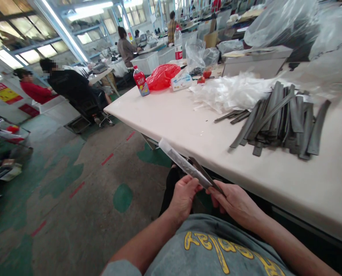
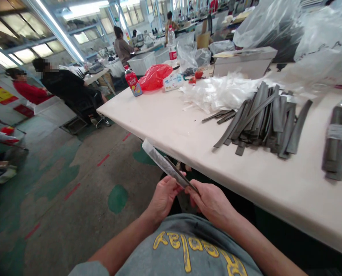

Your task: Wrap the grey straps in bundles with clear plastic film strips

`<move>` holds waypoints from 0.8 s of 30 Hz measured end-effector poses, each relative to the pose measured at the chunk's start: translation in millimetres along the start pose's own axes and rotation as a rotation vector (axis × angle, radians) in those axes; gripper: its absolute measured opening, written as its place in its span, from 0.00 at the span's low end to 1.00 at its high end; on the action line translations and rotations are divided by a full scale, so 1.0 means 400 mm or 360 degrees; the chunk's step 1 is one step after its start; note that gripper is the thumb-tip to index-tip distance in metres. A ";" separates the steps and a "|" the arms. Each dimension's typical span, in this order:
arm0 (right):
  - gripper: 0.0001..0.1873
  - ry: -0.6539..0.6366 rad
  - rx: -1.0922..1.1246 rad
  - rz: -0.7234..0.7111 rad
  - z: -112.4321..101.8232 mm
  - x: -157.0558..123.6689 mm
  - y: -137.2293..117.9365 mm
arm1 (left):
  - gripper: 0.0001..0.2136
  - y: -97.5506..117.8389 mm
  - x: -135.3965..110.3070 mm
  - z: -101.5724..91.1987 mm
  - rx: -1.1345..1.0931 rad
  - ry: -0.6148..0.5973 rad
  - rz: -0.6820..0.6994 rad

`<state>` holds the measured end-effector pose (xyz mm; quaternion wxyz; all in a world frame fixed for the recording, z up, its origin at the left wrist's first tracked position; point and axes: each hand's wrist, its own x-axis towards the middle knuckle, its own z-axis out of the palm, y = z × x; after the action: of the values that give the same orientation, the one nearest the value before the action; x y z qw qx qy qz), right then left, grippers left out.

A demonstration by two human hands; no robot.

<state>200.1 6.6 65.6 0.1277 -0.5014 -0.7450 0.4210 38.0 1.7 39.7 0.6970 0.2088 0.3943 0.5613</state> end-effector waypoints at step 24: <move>0.20 0.0193 0.0033 0.0002 0.030 0.008 0.056 | 0.12 -0.017 0.020 0.025 0.0076 0.0075 0.0085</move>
<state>205.5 6.5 40.7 0.1774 -0.5251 -0.7313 0.3976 50.4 9.0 38.0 0.6671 0.2224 0.4182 0.5751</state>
